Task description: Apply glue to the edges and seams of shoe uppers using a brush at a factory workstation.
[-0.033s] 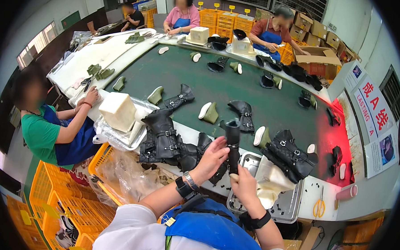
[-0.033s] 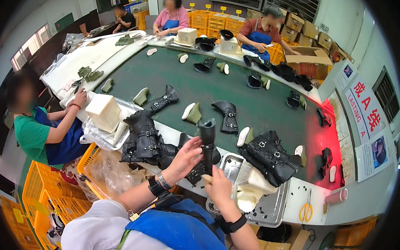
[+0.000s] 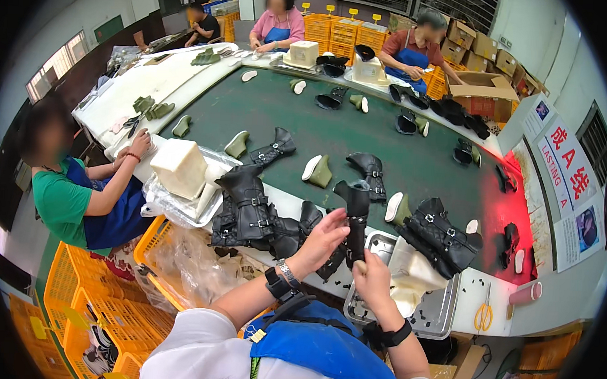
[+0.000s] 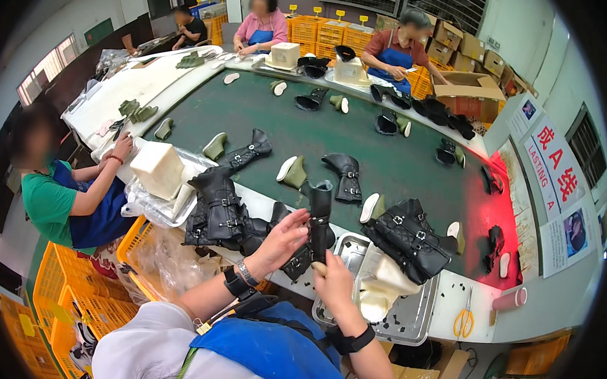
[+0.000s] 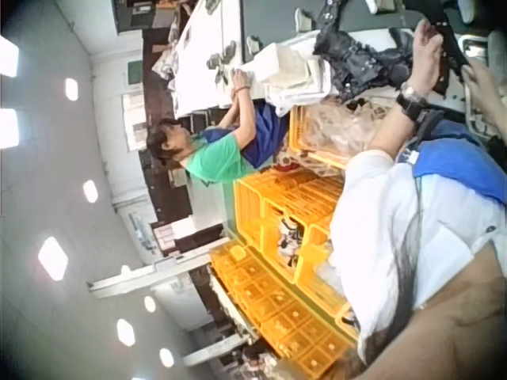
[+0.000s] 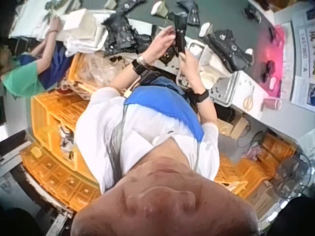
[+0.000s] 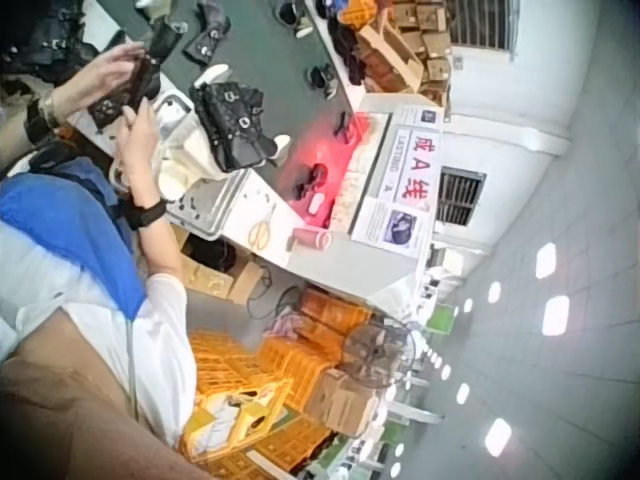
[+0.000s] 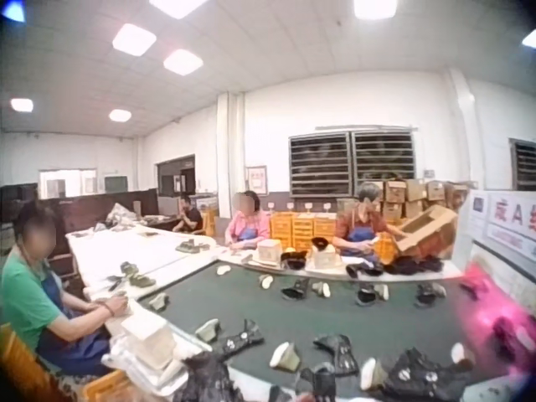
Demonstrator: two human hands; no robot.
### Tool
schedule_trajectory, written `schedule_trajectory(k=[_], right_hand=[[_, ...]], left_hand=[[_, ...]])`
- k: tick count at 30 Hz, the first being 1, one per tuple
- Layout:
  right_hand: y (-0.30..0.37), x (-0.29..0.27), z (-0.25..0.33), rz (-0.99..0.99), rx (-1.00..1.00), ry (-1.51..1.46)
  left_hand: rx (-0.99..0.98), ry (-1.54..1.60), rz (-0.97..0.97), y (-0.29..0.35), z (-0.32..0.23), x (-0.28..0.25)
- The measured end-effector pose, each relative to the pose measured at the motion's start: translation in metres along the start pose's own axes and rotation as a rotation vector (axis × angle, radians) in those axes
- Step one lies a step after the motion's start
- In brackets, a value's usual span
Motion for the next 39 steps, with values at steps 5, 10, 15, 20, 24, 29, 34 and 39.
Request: schedule_trajectory(k=[5, 10, 15, 20, 24, 29, 34, 39], right_hand=[[-0.007, 0.004, -0.029, -0.154, 0.395, -0.609], [-0.014, 0.017, -0.023, -0.189, 0.514, -0.925], [-0.030, 0.023, -0.011, -0.140, 0.495, -0.972], [-0.038, 0.029, -0.005, 0.000, 0.463, -0.906], [-0.029, 0.029, -0.007, -0.001, 0.464, -0.856], [-0.022, 0.025, -0.004, 0.038, 0.492, -0.760], [-0.015, 0.025, -0.006, 0.041, 0.561, -0.693], [-0.013, 0.030, -0.007, 0.036, 0.592, -0.661]], left_hand=[[-0.036, -0.541, -0.224, 0.005, 0.015, -0.042], [-0.516, -0.257, 0.022, 0.034, 0.023, -0.036], [-0.381, -0.168, 0.004, 0.031, 0.001, -0.052], [-0.236, -0.240, -0.094, 0.036, -0.059, -0.067], [-0.133, -0.257, -0.269, 0.030, -0.130, -0.119], [-0.021, -0.161, -0.383, 0.023, -0.218, -0.203], [0.108, -0.133, -0.544, -0.012, -0.297, -0.284], [0.231, 0.136, -0.754, -0.018, -0.351, -0.380]])
Point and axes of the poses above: each hand's wrist, its own y-axis away from the middle knuckle, its own x-axis out of the palm, z = x × y, the point moved 5 cm from there along -y, towards the middle knuckle, and after that the axes turned 15 degrees about -x, right-handed, at the moved point
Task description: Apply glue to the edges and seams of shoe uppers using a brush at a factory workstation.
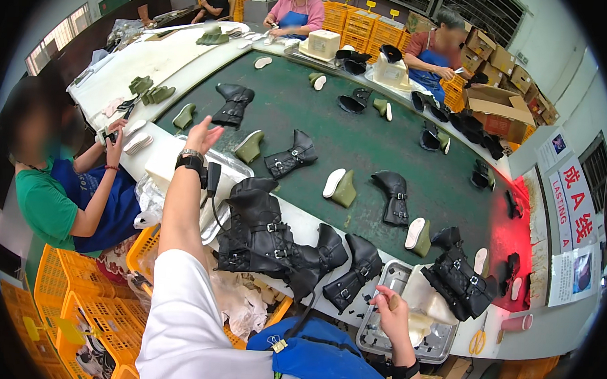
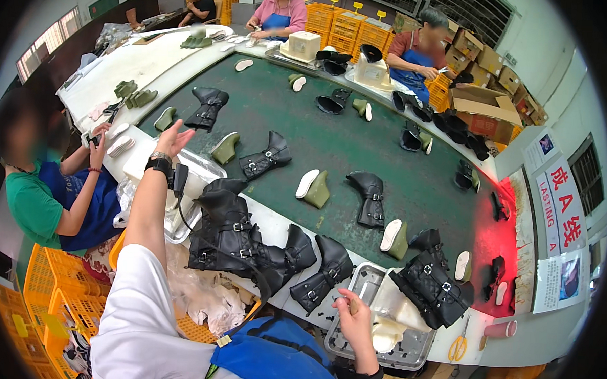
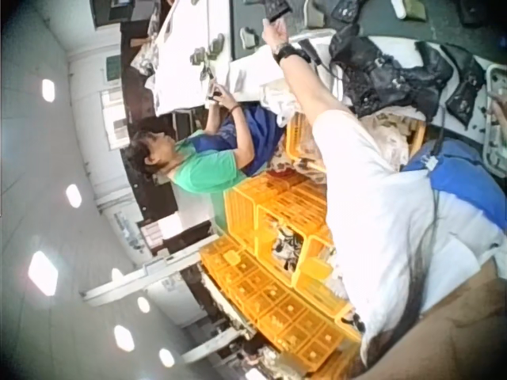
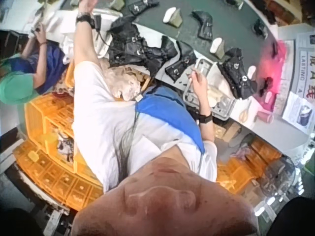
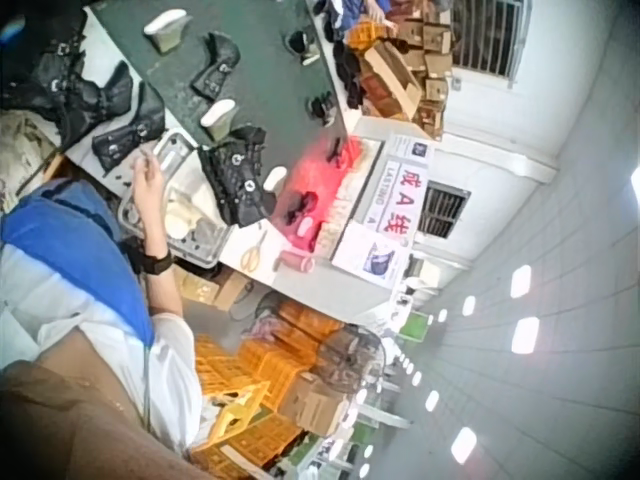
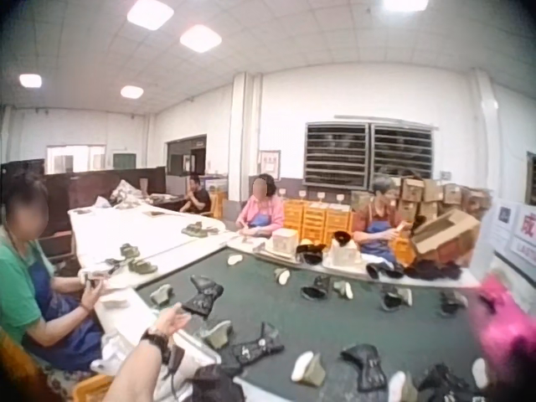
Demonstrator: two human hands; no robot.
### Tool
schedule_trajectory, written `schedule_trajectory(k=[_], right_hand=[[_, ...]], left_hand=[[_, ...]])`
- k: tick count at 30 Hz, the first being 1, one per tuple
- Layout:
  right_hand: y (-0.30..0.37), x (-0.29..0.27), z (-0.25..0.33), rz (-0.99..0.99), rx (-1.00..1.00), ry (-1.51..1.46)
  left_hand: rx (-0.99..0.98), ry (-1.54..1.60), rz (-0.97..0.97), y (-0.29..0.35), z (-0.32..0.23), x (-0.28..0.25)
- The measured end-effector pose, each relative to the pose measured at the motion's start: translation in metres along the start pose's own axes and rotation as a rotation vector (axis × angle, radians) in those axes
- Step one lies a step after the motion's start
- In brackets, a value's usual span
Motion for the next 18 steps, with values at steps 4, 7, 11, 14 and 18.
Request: schedule_trajectory(k=[4, 7, 11, 14, 18], right_hand=[[0.004, -0.002, -0.001, 0.014, 0.020, 0.001], [0.011, -0.007, 0.008, 0.005, -0.024, 0.046], [0.017, -0.019, 0.009, -0.001, -0.075, 0.027], [0.022, -0.025, 0.016, -0.005, -0.138, 0.041], [0.031, -0.036, 0.019, -0.005, -0.173, 0.040]], left_hand=[[0.158, -0.068, -0.009, 0.015, 0.013, 0.016], [0.148, -0.379, 0.148, 0.078, 0.037, 0.063], [0.161, -0.751, 0.392, 0.174, 0.077, 0.115], [0.248, -1.009, 0.717, 0.260, 0.120, 0.149], [0.686, -1.237, 1.219, 0.419, 0.128, 0.189]])
Point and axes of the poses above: each hand's wrist, its own y-axis away from the middle knuckle, its own x-axis out of the palm, z = x × y, the point moved 5 cm from there along -y, towards the middle knuckle, and after that the axes turned 15 degrees about -x, right-handed, at the moved point
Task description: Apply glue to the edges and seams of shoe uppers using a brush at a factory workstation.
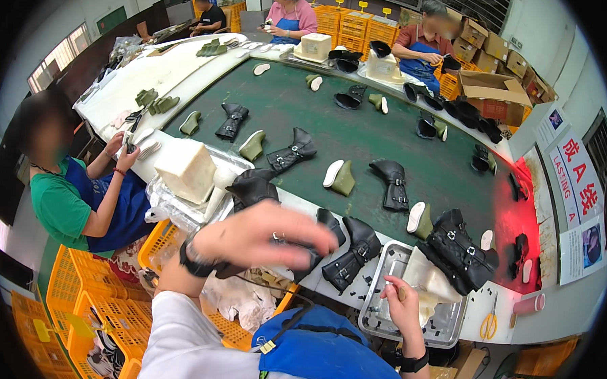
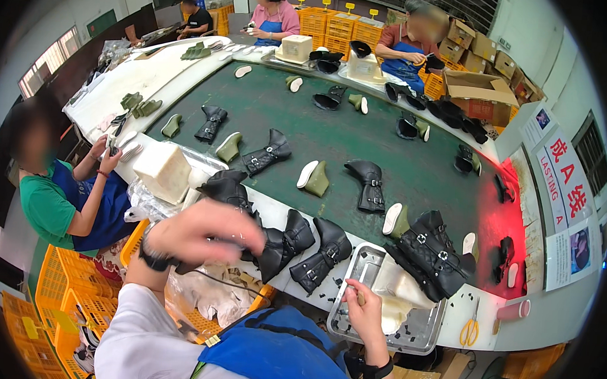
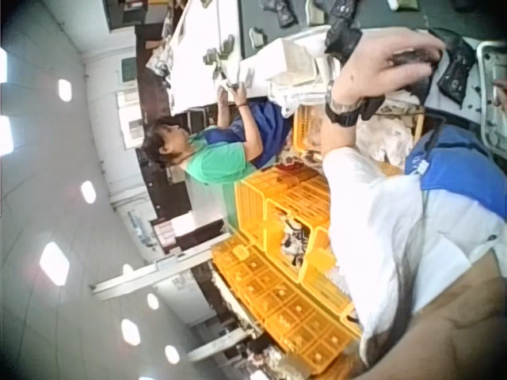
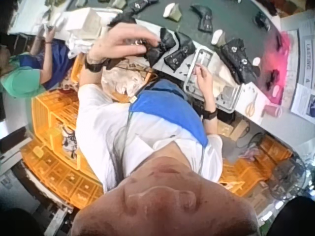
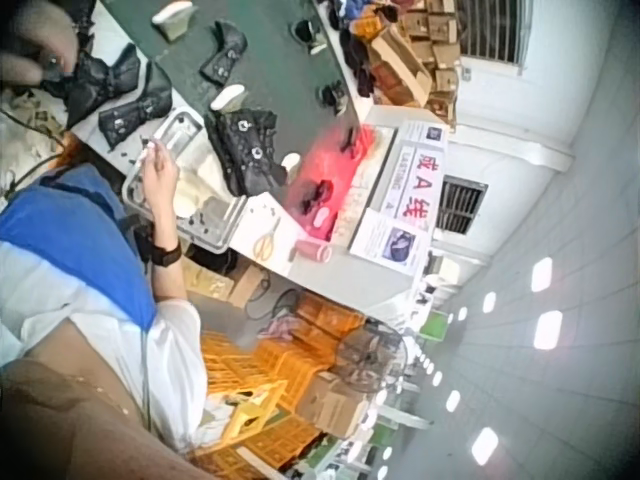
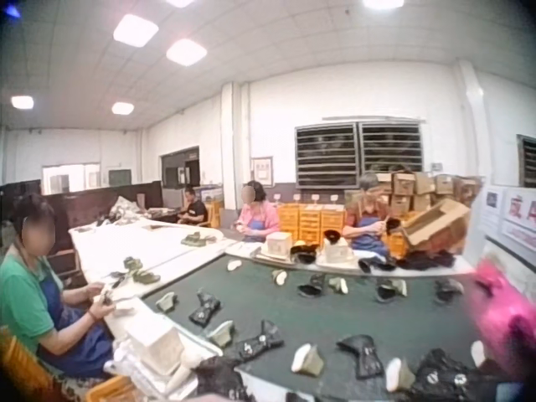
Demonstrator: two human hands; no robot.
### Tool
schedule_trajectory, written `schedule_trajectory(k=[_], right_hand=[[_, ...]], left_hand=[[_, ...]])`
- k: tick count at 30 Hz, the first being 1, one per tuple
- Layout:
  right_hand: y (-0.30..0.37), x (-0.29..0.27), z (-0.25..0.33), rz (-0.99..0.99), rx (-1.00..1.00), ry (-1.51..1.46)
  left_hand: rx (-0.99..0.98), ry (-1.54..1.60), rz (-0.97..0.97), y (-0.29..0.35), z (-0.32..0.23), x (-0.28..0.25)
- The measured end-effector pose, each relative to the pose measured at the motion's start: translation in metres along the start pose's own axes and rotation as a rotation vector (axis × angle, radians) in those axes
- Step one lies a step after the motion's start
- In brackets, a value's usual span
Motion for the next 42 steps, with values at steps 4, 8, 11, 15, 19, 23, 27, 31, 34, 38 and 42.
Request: schedule_trajectory(k=[4, 8, 11, 15, 19, 23, 27, 31, 34, 38, 42], right_hand=[[0.012, -0.020, -0.006, -0.065, 0.014, -0.003], [0.003, 0.002, 0.006, 0.086, -0.095, -0.003], [0.007, 0.001, 0.001, 0.114, -0.090, -0.014], [0.007, 0.014, 0.007, 0.193, -0.112, -0.026], [0.009, 0.008, 0.010, 0.186, -0.080, -0.002], [0.012, 0.009, 0.012, 0.195, -0.089, 0.015], [0.016, 0.006, 0.015, 0.184, -0.092, 0.034], [0.016, 0.005, 0.010, 0.187, -0.078, 0.023], [0.022, 0.002, 0.014, 0.176, -0.108, 0.027], [0.024, 0.003, 0.026, 0.192, -0.167, 0.076], [0.003, 0.025, 0.038, 0.235, -0.330, 0.048]], left_hand=[[0.609, 0.458, 0.246, 0.033, -0.098, 0.019], [1.054, 0.052, 0.161, 0.076, -0.179, 0.028], [1.096, 0.011, -0.011, 0.082, -0.198, 0.048], [1.321, -0.060, -0.232, 0.094, -0.203, 0.068], [0.977, -0.038, -0.243, 0.083, -0.212, 0.066], [1.092, -0.199, -0.254, 0.080, -0.221, 0.070], [1.066, -0.238, -0.383, 0.086, -0.221, 0.081], [1.259, 0.052, -0.437, 0.076, -0.206, 0.055], [1.187, 0.047, -0.497, 0.075, -0.205, 0.050], [1.101, 0.187, -0.527, 0.054, -0.186, 0.041], [1.032, 0.482, -0.488, -0.002, -0.141, 0.069]])
Point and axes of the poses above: each hand's wrist, its own y-axis away from the middle knuckle, its own x-axis out of the palm, z = x × y, the point moved 5 cm from there along -y, towards the middle knuckle, and after that the axes turned 15 degrees about -x, right-handed, at the moved point
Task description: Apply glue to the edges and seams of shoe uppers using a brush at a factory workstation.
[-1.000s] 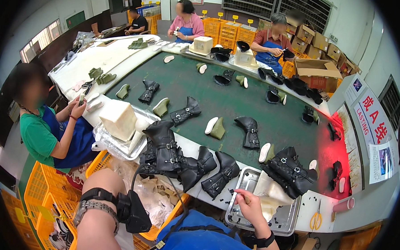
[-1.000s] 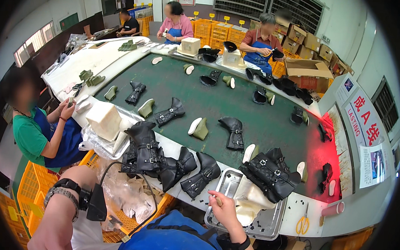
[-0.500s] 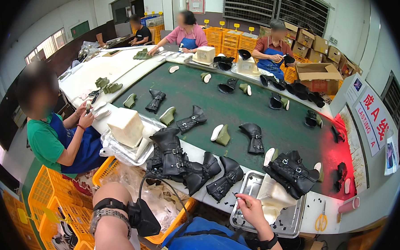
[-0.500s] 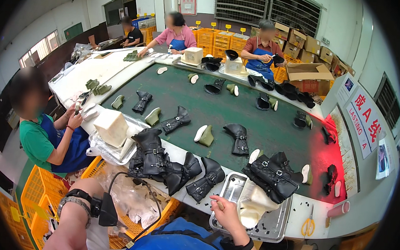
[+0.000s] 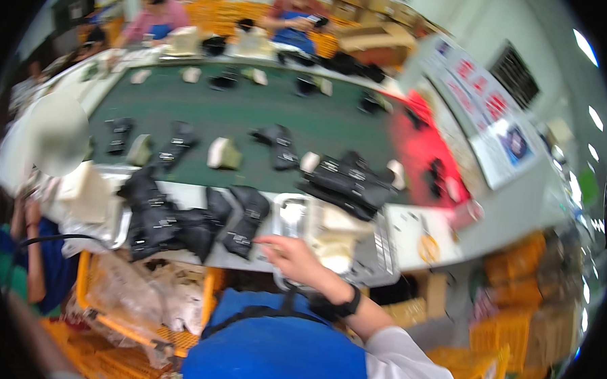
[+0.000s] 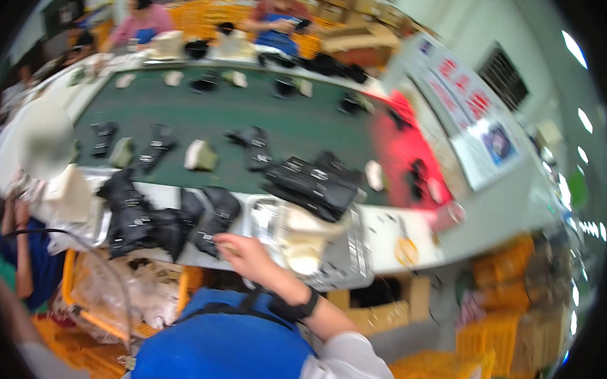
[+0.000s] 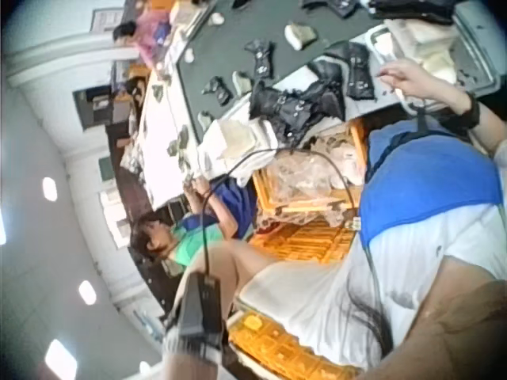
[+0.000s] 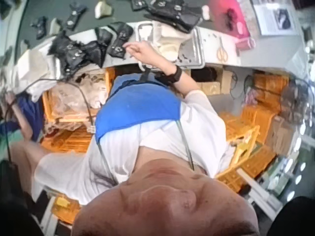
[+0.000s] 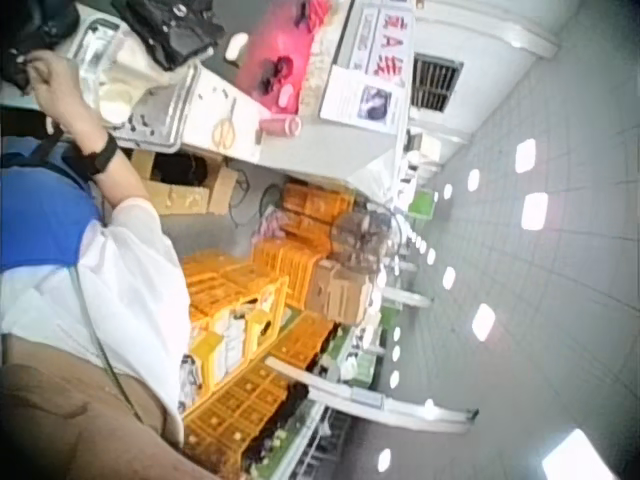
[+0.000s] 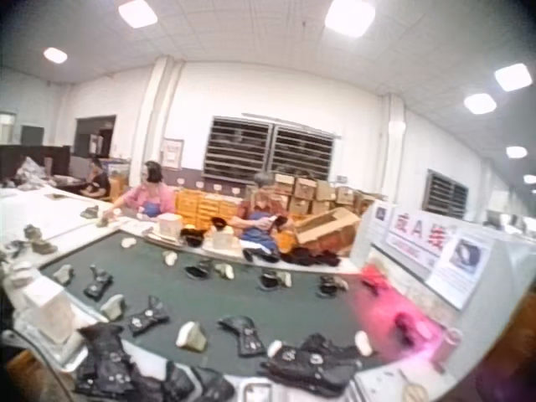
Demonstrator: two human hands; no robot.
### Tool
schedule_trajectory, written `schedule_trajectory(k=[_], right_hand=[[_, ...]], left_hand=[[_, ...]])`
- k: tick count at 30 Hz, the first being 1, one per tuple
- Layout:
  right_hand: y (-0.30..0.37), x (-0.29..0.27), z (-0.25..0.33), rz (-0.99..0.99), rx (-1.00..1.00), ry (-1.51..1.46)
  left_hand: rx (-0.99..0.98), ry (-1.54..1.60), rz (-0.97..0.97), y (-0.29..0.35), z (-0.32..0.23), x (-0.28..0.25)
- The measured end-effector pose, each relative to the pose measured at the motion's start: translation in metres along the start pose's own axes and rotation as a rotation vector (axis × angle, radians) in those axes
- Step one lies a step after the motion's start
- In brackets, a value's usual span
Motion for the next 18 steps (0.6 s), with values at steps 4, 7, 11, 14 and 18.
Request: schedule_trajectory(k=[4, 7, 11, 14, 18], right_hand=[[-0.001, -0.010, -0.001, -0.012, 0.064, 0.027], [0.015, -0.023, -0.004, -0.063, 0.066, 0.051], [0.029, -0.021, -0.015, -0.044, 0.119, 0.062], [0.030, -0.024, -0.012, -0.080, 0.070, 0.049], [0.036, -0.020, -0.013, -0.071, 0.135, 0.086]], left_hand=[[-0.142, 0.144, -0.082, 0.021, 0.057, 0.018], [-0.239, 0.126, -0.108, 0.032, 0.080, 0.017], [-0.336, 0.044, -0.131, 0.038, 0.102, 0.005], [-0.418, -0.023, -0.155, 0.046, 0.115, -0.003], [-0.508, -0.120, -0.175, 0.053, 0.134, -0.022]])
Point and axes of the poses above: each hand's wrist, its own y-axis away from the middle knuckle, its own x-axis out of the palm, z = x × y, the point moved 5 cm from there along -y, towards the middle knuckle, and after that the axes turned 15 degrees about -x, right-handed, at the moved point
